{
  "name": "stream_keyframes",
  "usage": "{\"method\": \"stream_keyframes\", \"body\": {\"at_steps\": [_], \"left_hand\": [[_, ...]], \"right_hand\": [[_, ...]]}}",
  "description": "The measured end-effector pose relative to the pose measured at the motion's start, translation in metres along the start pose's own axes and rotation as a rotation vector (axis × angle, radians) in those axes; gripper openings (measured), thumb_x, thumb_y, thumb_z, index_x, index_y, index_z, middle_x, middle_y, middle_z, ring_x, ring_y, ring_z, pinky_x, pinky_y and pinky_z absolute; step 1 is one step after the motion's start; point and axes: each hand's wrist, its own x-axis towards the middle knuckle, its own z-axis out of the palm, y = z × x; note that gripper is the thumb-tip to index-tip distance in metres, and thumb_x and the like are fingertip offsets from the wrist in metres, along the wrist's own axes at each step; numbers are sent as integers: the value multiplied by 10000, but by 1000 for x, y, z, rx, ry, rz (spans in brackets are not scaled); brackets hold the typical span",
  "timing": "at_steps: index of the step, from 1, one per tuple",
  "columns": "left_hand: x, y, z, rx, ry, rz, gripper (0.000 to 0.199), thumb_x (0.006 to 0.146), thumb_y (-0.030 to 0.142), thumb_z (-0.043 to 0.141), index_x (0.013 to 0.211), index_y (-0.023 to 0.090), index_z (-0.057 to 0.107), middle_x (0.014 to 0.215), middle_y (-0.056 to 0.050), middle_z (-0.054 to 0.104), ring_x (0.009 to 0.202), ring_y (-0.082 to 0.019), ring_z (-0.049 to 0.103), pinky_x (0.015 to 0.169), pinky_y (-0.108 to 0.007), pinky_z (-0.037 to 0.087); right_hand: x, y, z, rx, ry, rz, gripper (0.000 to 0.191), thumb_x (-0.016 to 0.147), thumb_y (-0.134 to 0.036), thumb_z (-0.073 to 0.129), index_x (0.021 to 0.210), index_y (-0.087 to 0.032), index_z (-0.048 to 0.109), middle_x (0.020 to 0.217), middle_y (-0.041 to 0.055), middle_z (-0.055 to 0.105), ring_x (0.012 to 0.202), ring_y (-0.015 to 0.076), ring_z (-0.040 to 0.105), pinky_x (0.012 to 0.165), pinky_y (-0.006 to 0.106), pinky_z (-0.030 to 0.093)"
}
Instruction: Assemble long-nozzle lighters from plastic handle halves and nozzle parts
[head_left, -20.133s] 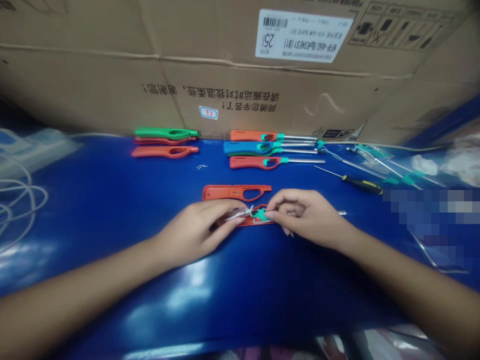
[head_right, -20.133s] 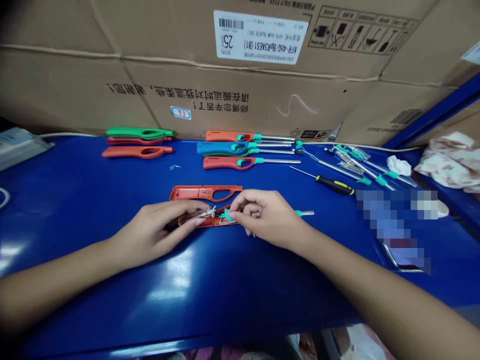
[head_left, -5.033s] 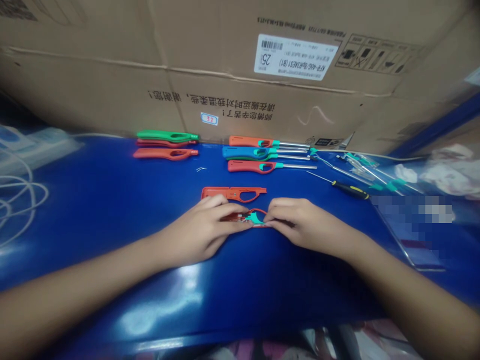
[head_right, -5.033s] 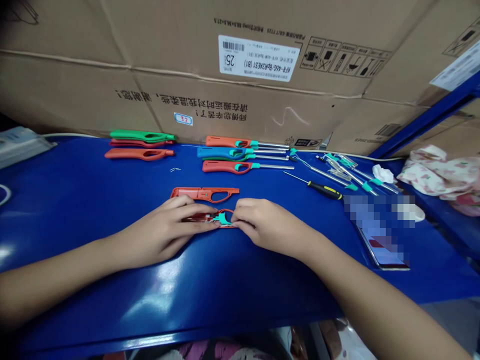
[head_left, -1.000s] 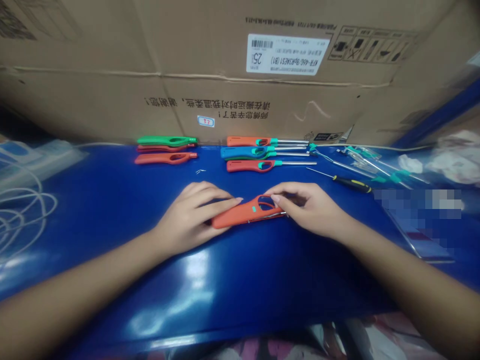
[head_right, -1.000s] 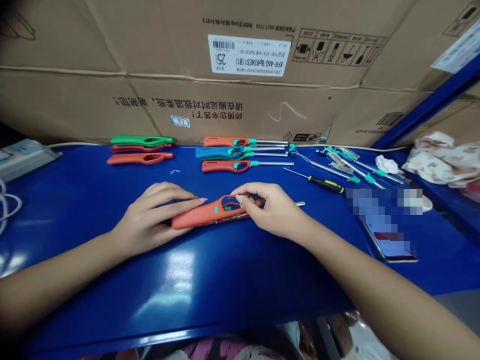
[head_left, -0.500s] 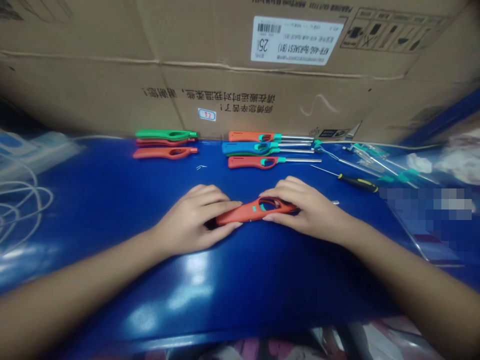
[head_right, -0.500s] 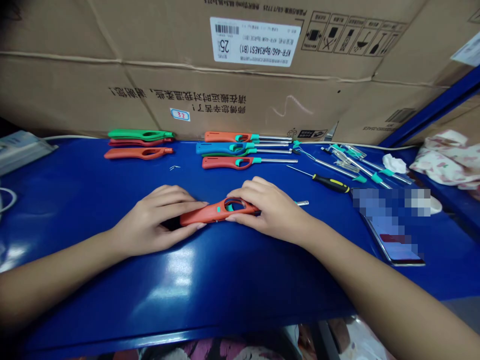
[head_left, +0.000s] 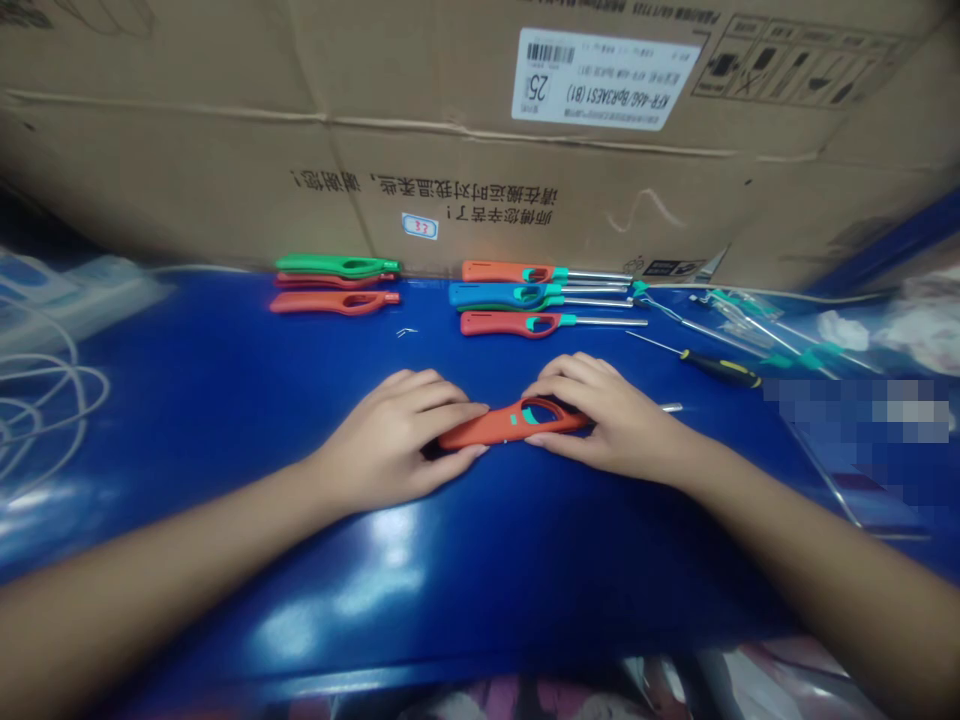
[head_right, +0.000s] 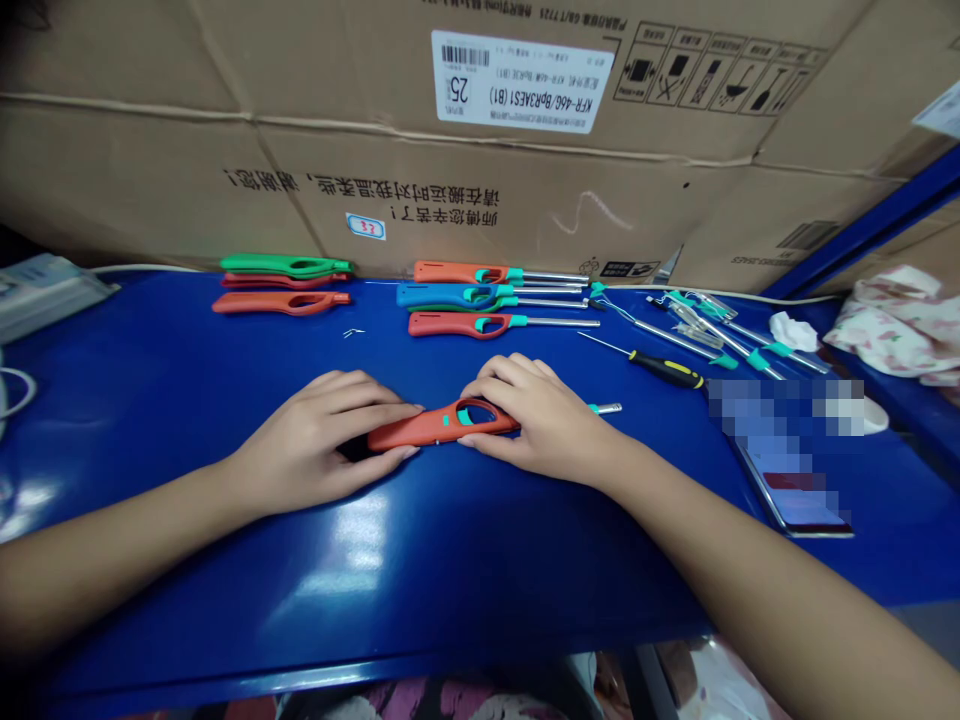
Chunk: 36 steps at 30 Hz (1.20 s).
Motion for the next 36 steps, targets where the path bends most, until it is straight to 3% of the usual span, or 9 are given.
{"method": "stream_keyframes", "body": {"at_steps": [20, 27, 31, 36], "left_hand": [[2, 1, -2, 0, -14, -6, 260, 933, 317, 661, 1159, 195, 706, 1078, -63, 719, 929, -215, 626, 814, -361, 469], [1, 4, 0, 151, -5, 117, 293, 972, 266, 600, 1201, 102, 679, 1031, -108, 717, 903, -227, 643, 789, -352, 528], [0, 1, 4, 117, 56, 132, 313, 970, 247, 624, 1233, 80, 661, 1016, -108, 725, 875, -212, 661, 793, -343, 550], [0, -1, 5, 43, 61, 134, 263, 972, 288, 645, 1148, 96, 682, 958, -98, 724, 828, -200, 660, 762, -336, 544]], "right_hand": [[-2, -2, 1, 72, 17, 46, 250, 895, -327, 724, 1097, -214, 630, 1134, 77, 642, 1071, 241, 577, 950, 411, 445], [-6, -6, 3, -295, -2, -96, 373, 951, -311, 638, 1263, -108, 641, 1138, 137, 677, 1006, 289, 648, 833, 430, 512], [-6, -5, 0, -319, 41, -171, 259, 990, -280, 577, 1146, -113, 699, 1058, 122, 721, 947, 263, 683, 818, 398, 536], [-6, -4, -1, -191, 63, -188, 269, 1022, -330, 540, 1035, -132, 722, 982, 102, 733, 888, 209, 686, 789, 334, 535]]}}
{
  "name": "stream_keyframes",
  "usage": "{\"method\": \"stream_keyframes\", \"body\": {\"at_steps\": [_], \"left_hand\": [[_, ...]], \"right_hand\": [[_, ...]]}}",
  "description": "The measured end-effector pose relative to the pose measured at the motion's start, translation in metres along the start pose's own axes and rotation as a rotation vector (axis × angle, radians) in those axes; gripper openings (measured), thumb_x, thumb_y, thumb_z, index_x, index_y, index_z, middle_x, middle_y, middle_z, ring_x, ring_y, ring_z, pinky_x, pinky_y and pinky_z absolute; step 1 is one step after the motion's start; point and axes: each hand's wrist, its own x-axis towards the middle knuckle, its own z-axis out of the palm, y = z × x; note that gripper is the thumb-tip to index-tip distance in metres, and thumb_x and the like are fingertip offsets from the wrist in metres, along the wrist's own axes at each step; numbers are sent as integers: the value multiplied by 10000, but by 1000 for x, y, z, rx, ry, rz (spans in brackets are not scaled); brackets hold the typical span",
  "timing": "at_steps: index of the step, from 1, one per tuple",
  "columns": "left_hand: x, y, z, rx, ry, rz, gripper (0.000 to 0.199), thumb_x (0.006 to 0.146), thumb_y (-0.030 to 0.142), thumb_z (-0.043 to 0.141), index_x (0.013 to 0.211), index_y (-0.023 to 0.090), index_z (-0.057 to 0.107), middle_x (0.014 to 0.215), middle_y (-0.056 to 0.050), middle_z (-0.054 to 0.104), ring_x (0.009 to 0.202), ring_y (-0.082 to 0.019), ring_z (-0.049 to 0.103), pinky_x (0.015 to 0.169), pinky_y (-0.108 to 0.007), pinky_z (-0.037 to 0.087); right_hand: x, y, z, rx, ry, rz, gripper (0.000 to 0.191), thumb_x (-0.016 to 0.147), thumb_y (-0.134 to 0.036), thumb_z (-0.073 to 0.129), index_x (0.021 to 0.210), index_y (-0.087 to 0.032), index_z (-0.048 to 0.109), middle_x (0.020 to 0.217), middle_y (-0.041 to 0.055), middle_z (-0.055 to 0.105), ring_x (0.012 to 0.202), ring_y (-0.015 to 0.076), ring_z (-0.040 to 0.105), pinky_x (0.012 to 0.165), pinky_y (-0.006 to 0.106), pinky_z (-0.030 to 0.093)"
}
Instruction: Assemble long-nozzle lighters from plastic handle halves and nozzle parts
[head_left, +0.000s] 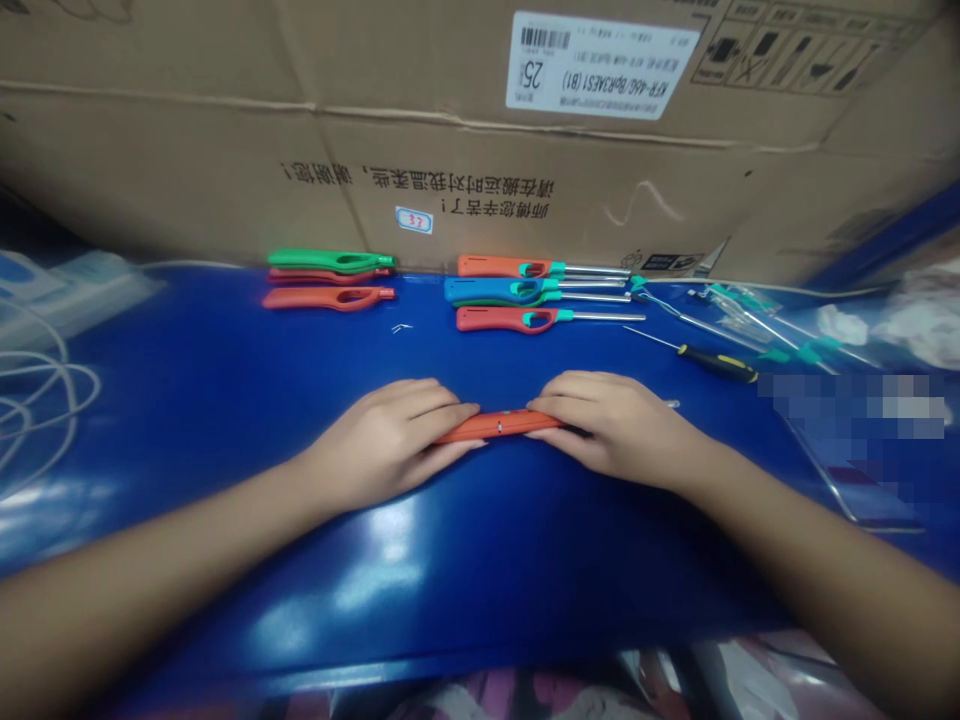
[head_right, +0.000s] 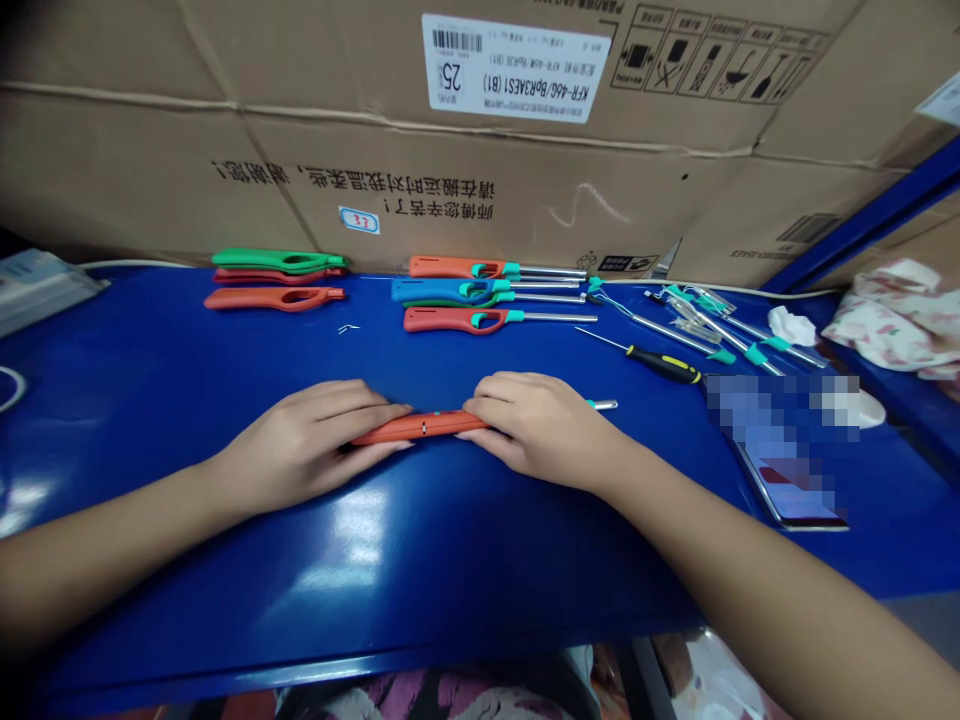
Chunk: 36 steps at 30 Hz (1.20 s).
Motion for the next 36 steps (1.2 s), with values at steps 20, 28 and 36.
{"method": "stream_keyframes", "body": {"at_steps": [20, 28, 36], "left_hand": [[1, -4, -8, -87, 27, -59, 238, 983, 277, 615, 1120, 104, 705, 896, -97, 709, 785, -184, 626, 742, -304, 505], [10, 10, -10, -669, -68, -675, 388, 1014, 488, 500, 891, 160, 667, 592, 37, 549, 468, -86, 473, 435, -198, 359], [14, 14, -9, -890, -63, -768, 410, 1017, 476, 499, 1192, 152, 679, 634, 14, 630, 458, -95, 528, 425, -193, 420]], "right_hand": [[-3, 5, -4, 47, 154, 49, 154, 965, -277, 628, 978, -137, 693, 890, 91, 725, 797, 211, 667, 705, 327, 525], [0, 4, 2, 78, 129, 102, 235, 1017, -239, 530, 1188, -154, 668, 1125, 108, 750, 1035, 223, 697, 909, 365, 558], [3, -5, 11, 62, 83, 26, 422, 990, -387, 605, 1334, -143, 600, 1175, 127, 745, 1072, 236, 703, 927, 396, 583]]}}
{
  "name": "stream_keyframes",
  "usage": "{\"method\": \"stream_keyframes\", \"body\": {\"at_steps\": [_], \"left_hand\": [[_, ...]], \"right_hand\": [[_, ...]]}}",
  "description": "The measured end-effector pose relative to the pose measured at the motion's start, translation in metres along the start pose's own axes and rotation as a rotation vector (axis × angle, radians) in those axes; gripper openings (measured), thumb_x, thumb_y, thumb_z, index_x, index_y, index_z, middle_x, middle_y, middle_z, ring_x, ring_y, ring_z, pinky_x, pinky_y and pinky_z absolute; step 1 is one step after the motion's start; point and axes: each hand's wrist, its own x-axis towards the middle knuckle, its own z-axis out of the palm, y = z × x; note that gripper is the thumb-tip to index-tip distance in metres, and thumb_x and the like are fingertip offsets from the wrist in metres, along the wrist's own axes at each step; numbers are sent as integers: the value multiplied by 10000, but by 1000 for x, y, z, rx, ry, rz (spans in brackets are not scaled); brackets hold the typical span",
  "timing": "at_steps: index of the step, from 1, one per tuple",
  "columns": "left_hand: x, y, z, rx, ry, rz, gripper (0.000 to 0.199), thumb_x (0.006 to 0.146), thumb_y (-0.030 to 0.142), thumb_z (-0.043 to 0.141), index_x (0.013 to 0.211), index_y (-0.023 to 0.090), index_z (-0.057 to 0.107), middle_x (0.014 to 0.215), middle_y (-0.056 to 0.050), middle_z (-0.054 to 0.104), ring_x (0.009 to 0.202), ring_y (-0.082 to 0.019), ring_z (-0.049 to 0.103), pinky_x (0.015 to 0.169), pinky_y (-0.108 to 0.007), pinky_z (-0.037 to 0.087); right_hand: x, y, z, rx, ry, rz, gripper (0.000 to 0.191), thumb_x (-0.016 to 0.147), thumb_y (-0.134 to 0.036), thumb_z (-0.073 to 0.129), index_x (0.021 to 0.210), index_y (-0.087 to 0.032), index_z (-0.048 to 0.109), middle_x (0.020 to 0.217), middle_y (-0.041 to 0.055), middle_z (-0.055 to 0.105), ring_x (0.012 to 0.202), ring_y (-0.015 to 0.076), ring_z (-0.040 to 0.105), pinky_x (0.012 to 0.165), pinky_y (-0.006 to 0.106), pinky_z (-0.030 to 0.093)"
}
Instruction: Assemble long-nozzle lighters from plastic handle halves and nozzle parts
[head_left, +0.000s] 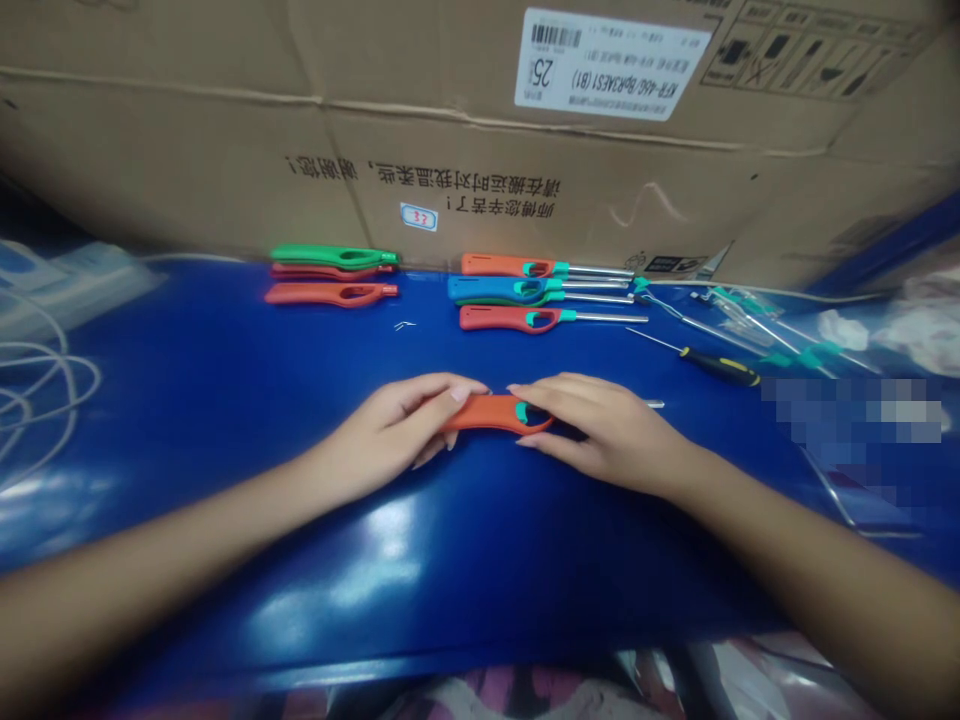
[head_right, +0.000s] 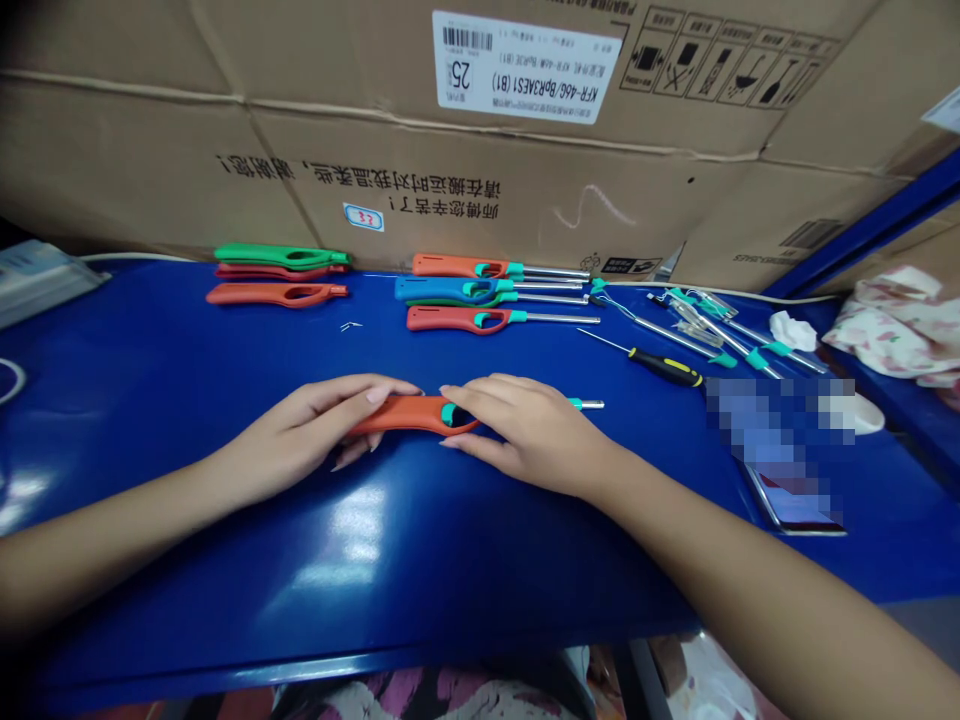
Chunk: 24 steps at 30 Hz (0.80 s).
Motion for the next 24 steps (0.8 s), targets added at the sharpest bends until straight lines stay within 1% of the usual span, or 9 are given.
{"method": "stream_keyframes", "body": {"at_steps": [1, 3, 5, 6, 9, 13, 18, 21, 24], "left_hand": [[0, -1, 0, 80, 17, 57, 391, 1005, 474, 530, 1182, 167, 693, 683, 4, 668, 519, -104, 580, 479, -196, 464], [0, -4, -1, 234, 45, 198, 336, 979, 452, 591, 1138, 188, 723, 859, -23, 752, 707, -135, 685, 649, -216, 547], [0, -8, -2, 352, 55, 342, 286, 967, 405, 627, 1133, 197, 733, 1052, -37, 775, 904, -163, 726, 828, -236, 564], [0, -9, -3, 394, 54, 403, 272, 966, 383, 638, 1143, 199, 732, 1098, -37, 773, 952, -167, 729, 871, -235, 557], [0, -12, -4, 495, 32, 545, 265, 954, 347, 674, 1165, 196, 726, 1073, -32, 783, 919, -154, 740, 849, -213, 561], [-2, -15, -3, 567, 9, 663, 269, 969, 338, 655, 1183, 188, 720, 1003, -43, 786, 803, -145, 741, 762, -216, 578], [-2, -18, 0, 595, 15, 687, 276, 990, 358, 620, 1171, 175, 719, 949, -54, 785, 768, -160, 745, 715, -236, 580], [-1, -19, 0, 615, 5, 669, 276, 1000, 367, 602, 1165, 182, 722, 924, -47, 781, 752, -159, 740, 694, -236, 571], [0, -20, -1, 636, -13, 681, 302, 1009, 368, 583, 1197, 165, 703, 963, -66, 781, 779, -169, 745, 698, -243, 567]], "right_hand": [[0, -1, 0, -6, 9, -3, 405, 998, -373, 593, 1325, -134, 607, 1173, 126, 750, 1071, 233, 709, 928, 385, 584], [-1, -3, -1, -22, 27, -13, 369, 1010, -347, 574, 1297, -121, 627, 1180, 123, 754, 1071, 232, 718, 939, 374, 583], [-1, -5, -2, -30, 34, -33, 343, 1016, -330, 560, 1272, -117, 642, 1196, 123, 752, 1080, 229, 720, 952, 368, 581], [-1, -7, -2, -29, 33, -45, 337, 1020, -327, 552, 1266, -117, 645, 1201, 124, 751, 1084, 226, 720, 952, 365, 582], [0, -11, -2, -24, 16, -67, 326, 1035, -317, 518, 1266, -126, 645, 1205, 118, 751, 1077, 218, 723, 939, 367, 589], [-1, -15, 1, -28, 30, -85, 287, 1036, -270, 492, 1224, -137, 663, 1162, 105, 769, 1034, 216, 736, 897, 363, 596], [-2, -17, 0, -1, 38, -93, 248, 1008, -217, 517, 1157, -124, 693, 1079, 90, 789, 936, 221, 748, 808, 361, 598], [0, -17, -1, -1, 34, -65, 252, 1014, -251, 523, 1153, -136, 699, 1065, 83, 789, 930, 219, 738, 818, 364, 583], [1, -17, 1, -31, 28, -68, 277, 1026, -303, 519, 1173, -144, 692, 1066, 89, 785, 935, 212, 724, 839, 364, 566]]}}
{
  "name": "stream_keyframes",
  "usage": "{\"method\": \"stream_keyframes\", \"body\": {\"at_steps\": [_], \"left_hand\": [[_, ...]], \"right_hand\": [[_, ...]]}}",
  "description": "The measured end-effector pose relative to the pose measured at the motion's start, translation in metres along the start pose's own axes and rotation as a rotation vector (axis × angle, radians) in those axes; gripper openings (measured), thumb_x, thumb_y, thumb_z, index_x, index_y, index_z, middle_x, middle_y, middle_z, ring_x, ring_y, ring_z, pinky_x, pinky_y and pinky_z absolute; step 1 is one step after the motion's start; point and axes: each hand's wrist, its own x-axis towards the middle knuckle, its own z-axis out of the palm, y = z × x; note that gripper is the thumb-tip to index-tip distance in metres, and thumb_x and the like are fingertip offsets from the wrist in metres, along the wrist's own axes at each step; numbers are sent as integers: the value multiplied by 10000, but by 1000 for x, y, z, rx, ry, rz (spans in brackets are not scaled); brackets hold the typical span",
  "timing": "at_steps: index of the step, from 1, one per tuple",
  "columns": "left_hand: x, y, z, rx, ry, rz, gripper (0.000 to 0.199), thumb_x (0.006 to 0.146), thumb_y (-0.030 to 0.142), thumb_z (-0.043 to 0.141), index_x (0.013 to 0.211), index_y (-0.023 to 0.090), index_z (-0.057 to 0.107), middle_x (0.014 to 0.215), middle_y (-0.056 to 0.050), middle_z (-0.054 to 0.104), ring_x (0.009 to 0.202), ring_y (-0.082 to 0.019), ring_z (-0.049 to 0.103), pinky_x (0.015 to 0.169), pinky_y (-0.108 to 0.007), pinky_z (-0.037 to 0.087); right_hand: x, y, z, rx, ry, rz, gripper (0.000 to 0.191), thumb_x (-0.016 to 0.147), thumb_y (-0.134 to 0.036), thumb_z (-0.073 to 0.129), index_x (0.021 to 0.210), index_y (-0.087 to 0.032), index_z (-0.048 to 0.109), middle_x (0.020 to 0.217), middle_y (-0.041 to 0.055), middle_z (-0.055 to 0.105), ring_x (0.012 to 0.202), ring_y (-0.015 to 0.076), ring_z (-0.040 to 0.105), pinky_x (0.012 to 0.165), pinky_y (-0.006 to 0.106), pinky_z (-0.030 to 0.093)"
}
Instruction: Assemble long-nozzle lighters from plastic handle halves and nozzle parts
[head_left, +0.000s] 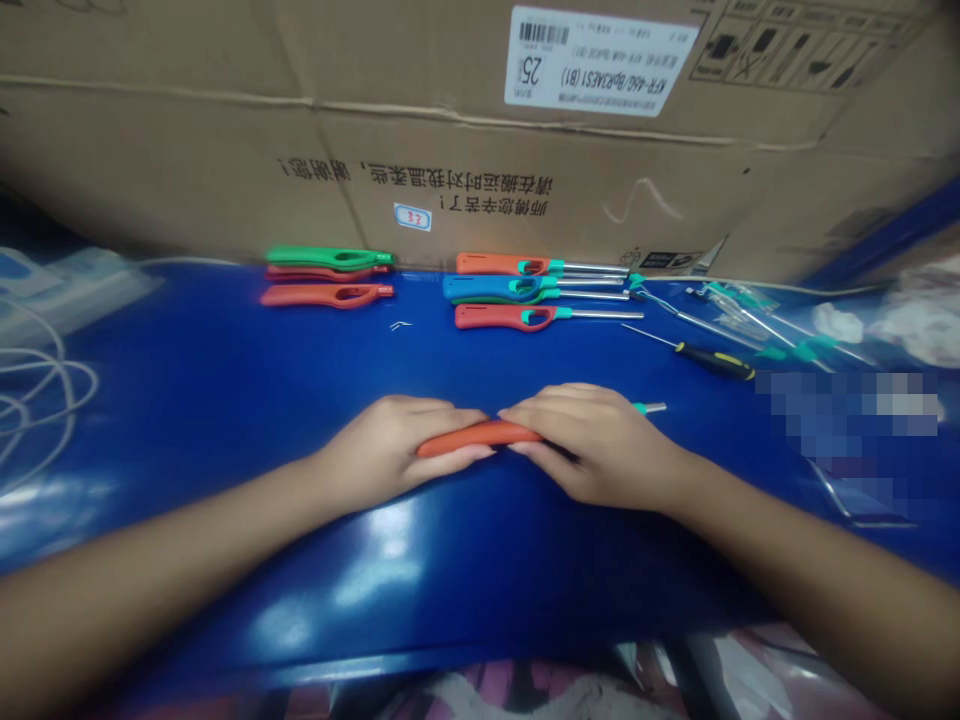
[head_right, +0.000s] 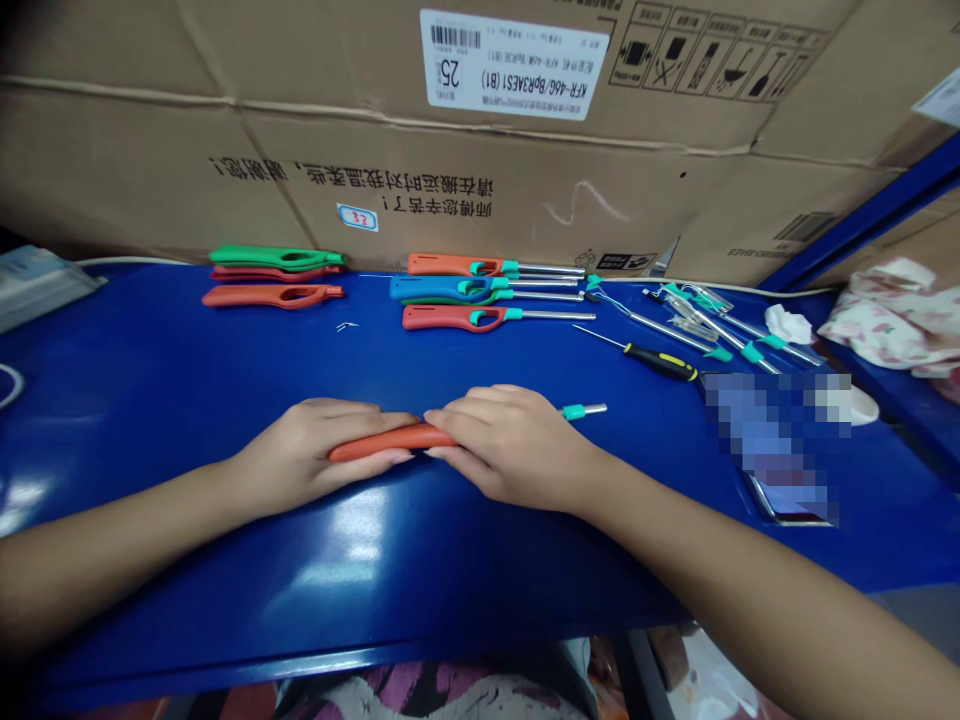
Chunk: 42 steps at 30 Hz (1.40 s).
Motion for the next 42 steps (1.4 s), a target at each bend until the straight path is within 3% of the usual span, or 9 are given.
{"method": "stream_keyframes", "body": {"at_steps": [3, 7, 11, 15, 20, 25, 31, 38, 42], "left_hand": [[0, 1, 1, 22, -20, 24, 319, 1016, 377, 567, 1200, 149, 694, 960, -80, 778, 780, -183, 742, 681, -258, 555], [2, 4, -1, -80, -50, -30, 296, 1002, 376, 600, 1193, 175, 703, 931, -38, 774, 768, -155, 726, 697, -234, 544], [5, 2, -5, -150, -19, -136, 253, 996, 351, 609, 1167, 208, 727, 1022, -18, 783, 854, -146, 733, 778, -224, 557], [5, -2, -8, -102, 9, -206, 259, 991, 371, 612, 1157, 214, 732, 1030, -22, 781, 865, -156, 723, 807, -243, 563], [3, -2, -5, -18, 39, -167, 263, 994, 354, 609, 1181, 196, 706, 1065, -50, 754, 930, -167, 711, 844, -253, 550], [0, 1, -4, 91, -13, -98, 287, 990, 364, 615, 1204, 186, 681, 1034, -59, 728, 911, -174, 698, 809, -265, 542], [1, -4, -7, 104, -21, -101, 251, 1012, 341, 578, 1199, 210, 682, 1020, -54, 734, 913, -181, 678, 821, -280, 522], [0, 0, -5, 198, -46, -85, 247, 1019, 340, 551, 1168, 178, 665, 1024, -63, 721, 892, -191, 682, 781, -288, 520], [-2, -1, -3, 220, -44, -79, 276, 1039, 329, 510, 1237, 175, 627, 1092, -70, 702, 927, -185, 692, 792, -277, 528]], "right_hand": [[-1, -2, 2, -56, -35, -37, 291, 1029, -310, 507, 1164, -131, 692, 1015, 93, 787, 873, 209, 712, 780, 355, 548], [0, -5, 3, -68, 24, -75, 246, 1013, -294, 535, 1073, -141, 719, 956, 66, 795, 785, 183, 707, 741, 333, 519], [2, 2, -4, -68, 20, 21, 259, 1006, -358, 553, 1040, -170, 728, 915, 50, 792, 779, 180, 712, 766, 327, 508], [-1, 14, -14, -176, -30, 74, 213, 977, -266, 551, 1027, -157, 728, 935, 85, 787, 802, 213, 710, 806, 367, 512], [-4, 16, -17, -194, -18, 39, 218, 1004, -252, 533, 1021, -148, 724, 920, 80, 786, 782, 207, 703, 797, 364, 520], [-2, 7, -15, -268, 42, -55, 225, 1024, -232, 523, 1014, -134, 725, 899, 53, 796, 769, 182, 703, 817, 350, 503], [-1, 11, -27, -325, -65, 21, 226, 1018, -313, 547, 1001, -168, 720, 968, 57, 778, 869, 223, 680, 902, 406, 444], [-1, 11, -25, -347, -117, 43, 201, 986, -211, 542, 829, -169, 660, 794, 31, 692, 751, 195, 613, 917, 397, 419], [-2, 16, -28, -254, -125, 110, 164, 991, -287, 579, 899, -196, 682, 870, 12, 725, 826, 193, 650, 991, 403, 394]]}}
